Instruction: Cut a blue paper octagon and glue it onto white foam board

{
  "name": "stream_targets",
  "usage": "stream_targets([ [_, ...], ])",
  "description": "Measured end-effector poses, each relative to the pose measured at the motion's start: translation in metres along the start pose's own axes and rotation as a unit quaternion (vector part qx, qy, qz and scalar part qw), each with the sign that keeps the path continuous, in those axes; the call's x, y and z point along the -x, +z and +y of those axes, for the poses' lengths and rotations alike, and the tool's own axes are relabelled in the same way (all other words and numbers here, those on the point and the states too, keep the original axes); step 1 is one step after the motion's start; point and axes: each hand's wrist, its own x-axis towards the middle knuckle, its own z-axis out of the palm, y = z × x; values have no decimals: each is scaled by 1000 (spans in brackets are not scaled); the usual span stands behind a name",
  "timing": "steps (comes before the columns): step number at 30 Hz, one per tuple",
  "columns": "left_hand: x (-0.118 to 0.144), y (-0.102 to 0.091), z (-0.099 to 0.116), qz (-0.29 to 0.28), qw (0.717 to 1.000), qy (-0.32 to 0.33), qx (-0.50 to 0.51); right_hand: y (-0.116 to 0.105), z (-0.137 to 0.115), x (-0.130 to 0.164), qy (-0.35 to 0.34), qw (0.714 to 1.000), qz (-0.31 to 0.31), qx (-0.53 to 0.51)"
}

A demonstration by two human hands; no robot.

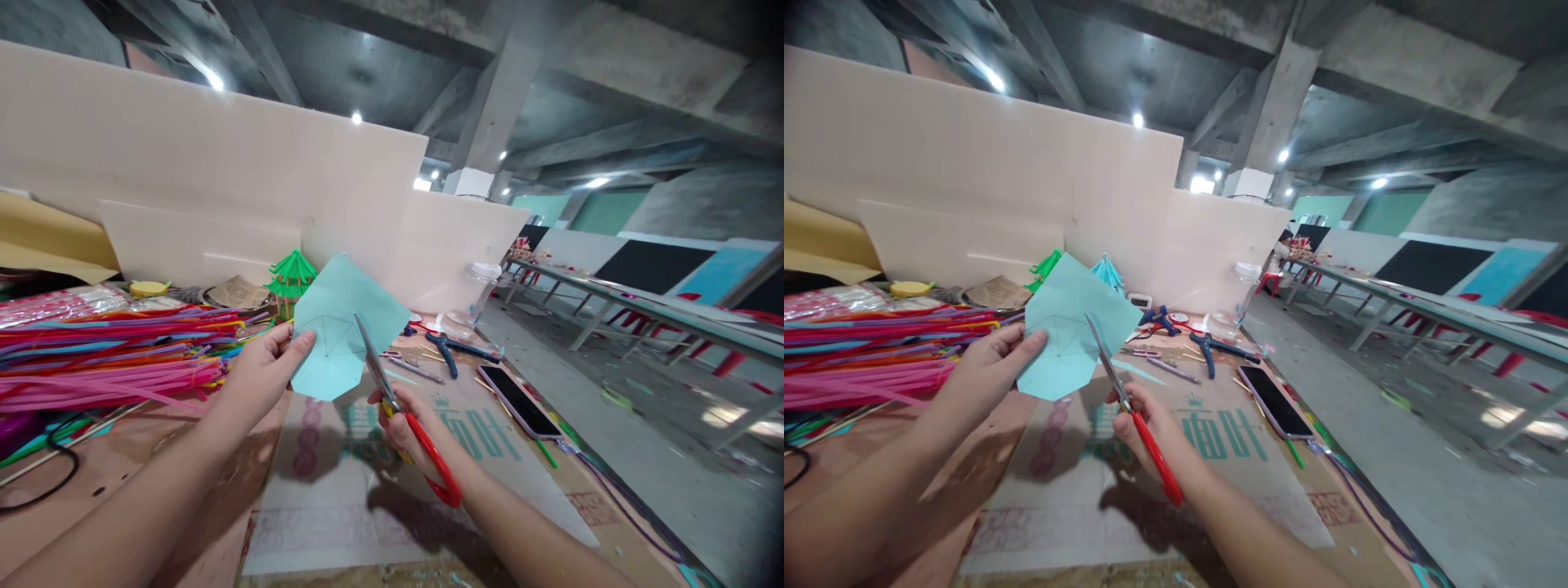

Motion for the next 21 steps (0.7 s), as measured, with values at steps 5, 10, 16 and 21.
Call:
stream_targets([
  [5,-1,0,0,5,1000,-4,-3,1,-1,0,3,1000,2,-1],
  [10,1,0,3,10,1000,-10,-8,2,-1,0,15,1000,11,-7],
  [16,-2,-2,0,5,1000,-13,-8,2,-2,-2,22,1000,8,-12],
  [21,-3,-2,-1,3,1000,-12,-10,1,1,-1,30,999,6,-19],
])
